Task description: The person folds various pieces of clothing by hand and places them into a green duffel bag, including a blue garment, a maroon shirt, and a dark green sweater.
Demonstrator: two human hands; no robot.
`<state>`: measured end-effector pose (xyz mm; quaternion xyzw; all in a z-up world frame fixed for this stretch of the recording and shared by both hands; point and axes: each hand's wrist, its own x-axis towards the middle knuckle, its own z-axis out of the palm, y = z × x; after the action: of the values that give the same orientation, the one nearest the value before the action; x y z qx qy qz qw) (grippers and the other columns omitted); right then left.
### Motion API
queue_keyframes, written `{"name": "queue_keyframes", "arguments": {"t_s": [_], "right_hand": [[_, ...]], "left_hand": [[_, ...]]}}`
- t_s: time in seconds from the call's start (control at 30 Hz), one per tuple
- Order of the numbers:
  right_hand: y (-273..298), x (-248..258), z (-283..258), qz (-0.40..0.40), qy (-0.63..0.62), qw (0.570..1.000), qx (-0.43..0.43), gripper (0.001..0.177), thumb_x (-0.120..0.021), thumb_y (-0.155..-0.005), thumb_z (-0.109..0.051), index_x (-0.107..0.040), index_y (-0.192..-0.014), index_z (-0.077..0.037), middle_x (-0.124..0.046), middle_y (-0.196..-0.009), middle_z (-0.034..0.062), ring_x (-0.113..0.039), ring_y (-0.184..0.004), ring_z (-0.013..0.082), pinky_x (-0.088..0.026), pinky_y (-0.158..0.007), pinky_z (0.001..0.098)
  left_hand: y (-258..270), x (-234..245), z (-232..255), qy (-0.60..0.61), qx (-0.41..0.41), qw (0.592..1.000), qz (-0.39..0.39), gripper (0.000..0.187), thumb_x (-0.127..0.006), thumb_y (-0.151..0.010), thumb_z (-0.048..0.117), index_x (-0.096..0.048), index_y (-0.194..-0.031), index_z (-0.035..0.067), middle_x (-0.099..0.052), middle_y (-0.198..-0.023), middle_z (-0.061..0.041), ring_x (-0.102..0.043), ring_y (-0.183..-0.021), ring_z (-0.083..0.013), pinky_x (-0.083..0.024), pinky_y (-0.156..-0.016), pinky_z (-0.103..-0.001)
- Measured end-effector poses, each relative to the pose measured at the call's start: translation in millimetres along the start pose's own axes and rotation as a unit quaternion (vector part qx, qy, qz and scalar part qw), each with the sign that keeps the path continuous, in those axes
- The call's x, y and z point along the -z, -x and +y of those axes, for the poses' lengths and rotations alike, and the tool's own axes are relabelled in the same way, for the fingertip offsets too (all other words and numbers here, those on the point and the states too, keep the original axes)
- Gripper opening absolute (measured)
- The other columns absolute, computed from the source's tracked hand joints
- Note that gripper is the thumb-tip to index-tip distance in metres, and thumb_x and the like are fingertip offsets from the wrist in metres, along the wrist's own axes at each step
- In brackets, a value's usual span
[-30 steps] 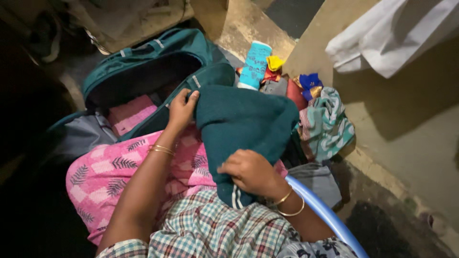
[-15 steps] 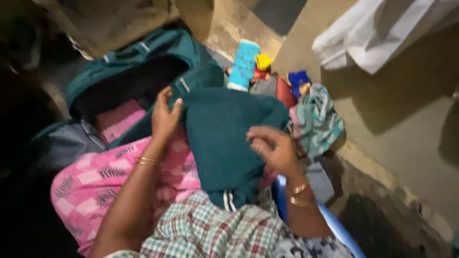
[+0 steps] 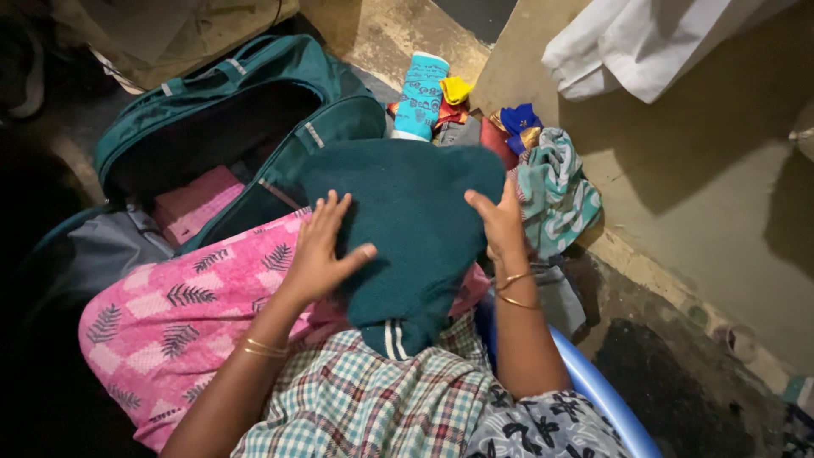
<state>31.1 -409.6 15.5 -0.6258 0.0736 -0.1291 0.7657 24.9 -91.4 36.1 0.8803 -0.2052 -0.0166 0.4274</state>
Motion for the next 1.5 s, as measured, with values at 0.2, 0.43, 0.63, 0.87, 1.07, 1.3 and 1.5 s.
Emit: {"name": "queue_keyframes", "arguments": {"t_s": [0.2, 0.43, 0.63, 0.87, 1.07, 1.3, 1.5], "right_hand": [[45.8, -136.7, -107.1, -0.194, 0.218, 0.914, 0.283, 0.081, -0.077, -0.084, -0.002, -0.035, -0.154, -0.001, -0.037, -0.157, 0.023, -0.04, -0.144, 0.0371, -0.035, -0.118, 0.0442], [44.3, -143.7, -127.9, -0.54, -0.09, 0.837, -0.019, 0.063, -0.074, -0.101, -0.026, -0.046, -0.154, -0.005, -0.056, -0.156, 0.0118, -0.064, -0.136, 0.0261, -0.058, -0.108, 0.041], [-0.4, -110.3, -53.7, -0.374, 0.21, 0.901, 0.063, 0.052, -0.072, -0.098, -0.022, -0.055, -0.145, -0.008, -0.067, -0.135, 0.0117, -0.066, -0.122, 0.0211, -0.053, -0.105, 0.035], [3.4, -104.2, 1.4, -0.304, 0.391, 0.85, 0.179, 0.037, -0.075, -0.09, -0.02, -0.071, -0.125, -0.01, -0.073, -0.115, 0.0109, -0.069, -0.104, 0.0305, -0.053, -0.095, 0.0401], [-7.3, -67.9, 20.2, -0.062, 0.343, 0.915, 0.205, 0.031, -0.075, -0.091, -0.022, -0.071, -0.116, -0.006, -0.068, -0.104, 0.0149, -0.068, -0.081, 0.0204, -0.057, -0.072, 0.033], [-17.8, 2.8, 50.3, -0.033, 0.183, 0.971, -0.152, 0.054, -0.067, -0.102, -0.039, -0.051, -0.144, -0.01, -0.072, -0.089, 0.0103, -0.065, -0.064, 0.0148, -0.05, -0.054, 0.0268], [-6.6, -39.5, 32.7, -0.026, 0.016, 0.982, -0.187, 0.092, -0.07, -0.092, -0.031, -0.009, -0.16, -0.022, -0.066, -0.106, 0.0112, -0.071, -0.08, 0.0188, -0.059, -0.064, 0.031]], "left_hand": [[29.7, -20.7, 14.7, 0.141, -0.116, 0.979, 0.088, 0.131, -0.087, -0.069, 0.051, -0.01, -0.16, -0.003, -0.028, -0.163, -0.026, -0.031, -0.15, -0.0423, -0.023, -0.119, -0.054], [113.0, -33.6, -151.7, 0.326, -0.069, 0.879, 0.342, 0.02, -0.069, -0.107, 0.008, -0.061, -0.122, -0.001, -0.063, -0.127, -0.016, -0.059, -0.12, -0.028, -0.048, -0.11, -0.048], [182.1, 46.6, -85.3, 0.622, -0.012, 0.686, 0.377, 0.05, -0.066, -0.096, 0.034, -0.06, -0.141, 0.012, -0.059, -0.15, -0.009, -0.056, -0.141, -0.0289, -0.039, -0.126, -0.052], [186.3, 82.6, -62.5, 0.569, 0.013, 0.668, 0.479, 0.058, -0.068, -0.1, 0.03, -0.05, -0.152, 0.012, -0.051, -0.156, -0.007, -0.049, -0.146, -0.0275, -0.037, -0.132, -0.049], [195.8, 95.9, -56.4, 0.116, -0.016, 0.793, 0.598, 0.063, -0.071, -0.111, 0.008, -0.034, -0.161, 0.013, -0.047, -0.156, -0.007, -0.047, -0.142, -0.02, -0.036, -0.121, -0.036], [177.0, 118.0, -16.6, -0.147, 0.057, 0.906, 0.392, 0.05, -0.075, -0.1, 0.021, -0.054, -0.145, 0.012, -0.061, -0.142, -0.009, -0.057, -0.14, -0.0254, -0.033, -0.128, -0.05], [133.0, 117.0, 3.7, -0.402, 0.093, 0.891, 0.191, 0.079, -0.077, -0.08, 0.055, -0.061, -0.143, 0.009, -0.064, -0.145, -0.014, -0.06, -0.133, -0.0323, -0.035, -0.115, -0.057]]}}
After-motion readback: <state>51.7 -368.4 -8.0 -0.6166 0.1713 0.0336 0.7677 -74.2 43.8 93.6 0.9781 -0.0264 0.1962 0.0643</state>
